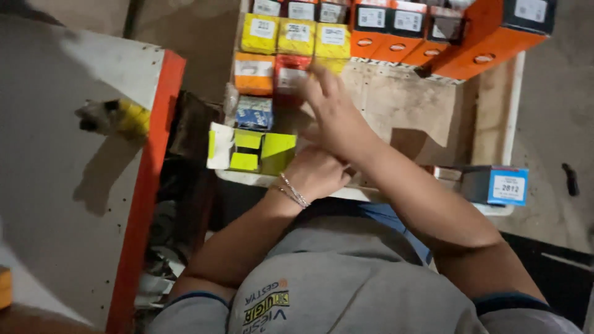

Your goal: The person organizes small product boxes on a white tray, picking them up one by one and placing them into neat rows. They handle boxes of different colors and sizes, including orange, yellow, blue, and red, arranging them systematically across the tray surface.

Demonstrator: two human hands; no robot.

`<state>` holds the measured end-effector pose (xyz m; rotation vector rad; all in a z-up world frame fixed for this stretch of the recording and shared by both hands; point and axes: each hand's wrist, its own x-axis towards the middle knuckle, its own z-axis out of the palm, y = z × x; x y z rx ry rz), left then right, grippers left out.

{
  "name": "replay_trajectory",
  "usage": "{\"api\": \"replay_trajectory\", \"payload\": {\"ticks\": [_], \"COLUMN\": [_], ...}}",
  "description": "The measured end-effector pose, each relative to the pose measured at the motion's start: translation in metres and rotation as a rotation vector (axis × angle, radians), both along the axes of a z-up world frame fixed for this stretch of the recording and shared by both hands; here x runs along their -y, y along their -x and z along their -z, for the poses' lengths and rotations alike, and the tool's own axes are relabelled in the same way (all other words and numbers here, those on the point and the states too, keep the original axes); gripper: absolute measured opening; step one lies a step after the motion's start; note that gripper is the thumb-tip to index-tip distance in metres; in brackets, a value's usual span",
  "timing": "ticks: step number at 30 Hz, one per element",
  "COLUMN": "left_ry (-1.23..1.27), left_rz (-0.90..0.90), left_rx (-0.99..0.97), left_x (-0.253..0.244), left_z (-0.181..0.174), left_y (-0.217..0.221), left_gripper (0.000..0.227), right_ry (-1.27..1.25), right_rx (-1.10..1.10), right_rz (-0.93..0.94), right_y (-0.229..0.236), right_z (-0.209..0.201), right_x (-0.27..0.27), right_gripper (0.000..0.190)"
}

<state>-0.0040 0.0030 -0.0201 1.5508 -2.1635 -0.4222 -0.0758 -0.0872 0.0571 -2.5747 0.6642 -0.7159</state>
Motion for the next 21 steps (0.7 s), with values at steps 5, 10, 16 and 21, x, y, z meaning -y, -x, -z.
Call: {"api": "replay_trajectory", "payload": {"ticks": [5,10,16,21], "left_ry": [-0.173,0.039,0.003,-0.003], "left_rz": [0.063,0.069,0.168,0.189], "left_rx": [0.069,0.096,0.140,0.121], "left_x": [0.008,-0.003,0.002,0.003], "left_z": [0.070,-0.014,-0.024,-0.030], "left_y": [-0.003,-0.005,-0.006,-0.005], "left_gripper": [0.044,0.032,0.032,0.035], "right_ry": [-0.175,-0.018,0.128,0.217], "right_rx": [0.068,-0.062,-0.324,-0.639], "right_rz": [0.078,0.464,0.369,0.390], "right_y": [0.080,0.213,0.262,0.248], "right_z": [-0.031,0.003,-0.021,-0.008], "right_x": [-0.070,-0.078,-0.074,-0.054], "right_gripper": [0.038,0.059,0.029,0.033]}}
